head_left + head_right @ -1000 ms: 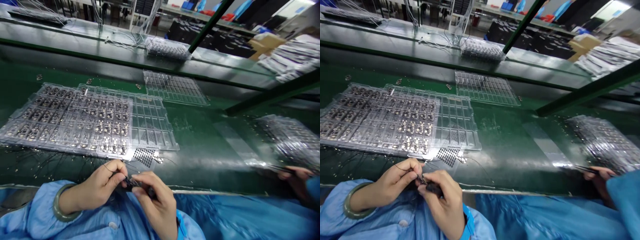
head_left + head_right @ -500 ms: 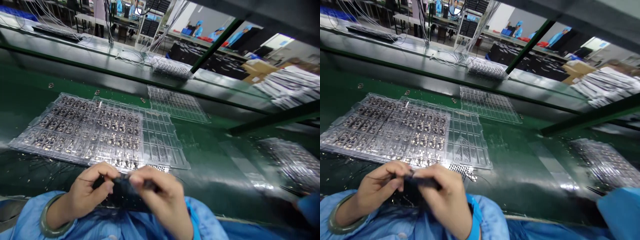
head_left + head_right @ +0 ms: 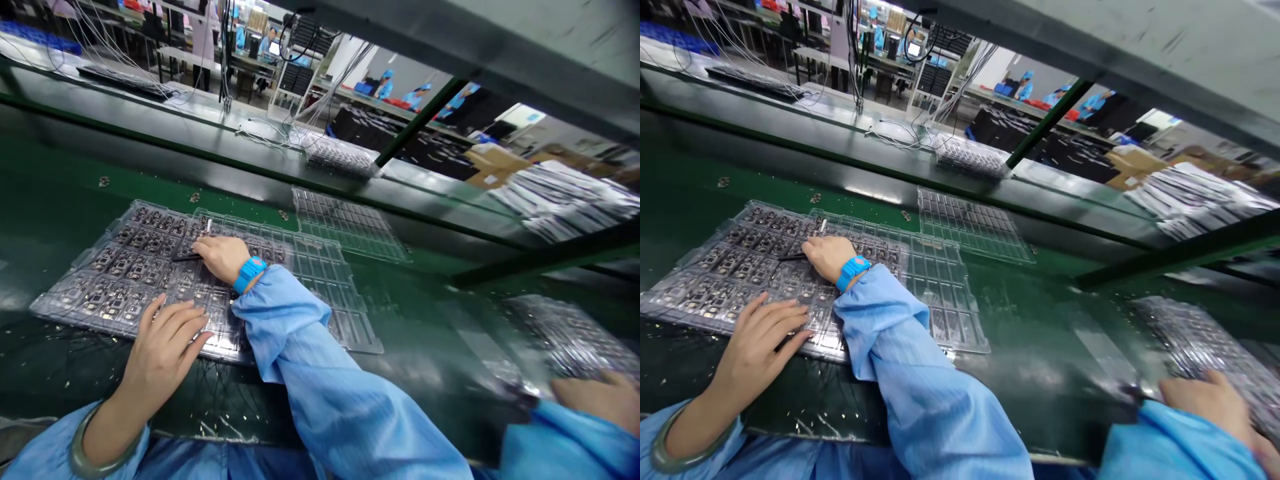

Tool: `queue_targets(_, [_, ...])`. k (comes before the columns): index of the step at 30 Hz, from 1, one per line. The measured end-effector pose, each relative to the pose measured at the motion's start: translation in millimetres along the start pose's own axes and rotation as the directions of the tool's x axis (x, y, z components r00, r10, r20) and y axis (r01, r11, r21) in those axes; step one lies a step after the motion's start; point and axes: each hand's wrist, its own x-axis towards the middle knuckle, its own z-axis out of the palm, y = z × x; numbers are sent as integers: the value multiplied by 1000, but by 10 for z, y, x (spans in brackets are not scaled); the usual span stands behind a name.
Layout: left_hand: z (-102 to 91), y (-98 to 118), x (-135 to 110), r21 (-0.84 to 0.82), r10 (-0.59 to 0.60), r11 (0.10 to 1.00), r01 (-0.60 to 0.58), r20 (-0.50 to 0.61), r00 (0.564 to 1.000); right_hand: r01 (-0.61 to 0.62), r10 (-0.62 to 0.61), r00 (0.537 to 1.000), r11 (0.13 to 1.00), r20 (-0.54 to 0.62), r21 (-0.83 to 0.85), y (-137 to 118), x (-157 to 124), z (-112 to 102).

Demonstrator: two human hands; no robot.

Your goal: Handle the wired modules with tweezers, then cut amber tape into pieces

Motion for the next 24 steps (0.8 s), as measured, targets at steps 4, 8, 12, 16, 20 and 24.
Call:
queue_targets(4, [-1,-6,4,-26,-19,999,18,-13,1000,-16,20,998,997,55,-69,-55,-71,61])
queue_targets(8, [20,-18,-7,-27,1,1000,-2,-34,999,-55,66,995,989,76,-137,-151,-89,-34])
queue_targets(12, [31,-26,-27,-20,12,1000,-13,-62,998,-49,63,992,990,109,-133,-248,-326,-573])
queue_targets(16, [44,-48,-46,-13,25,1000,-27,-95,995,-232,221,956,972,-192,-37,-287,-1135,-1409])
queue_targets(20, [52,-61,-71,6,20,1000,-19,-117,993,-710,630,610,704,-481,22,-217,-2143,-1769])
queue_targets(24, [19,-49,-92,52,-17,998,26,-167,986,-819,792,498,563,-354,107,-119,-2799,-1523])
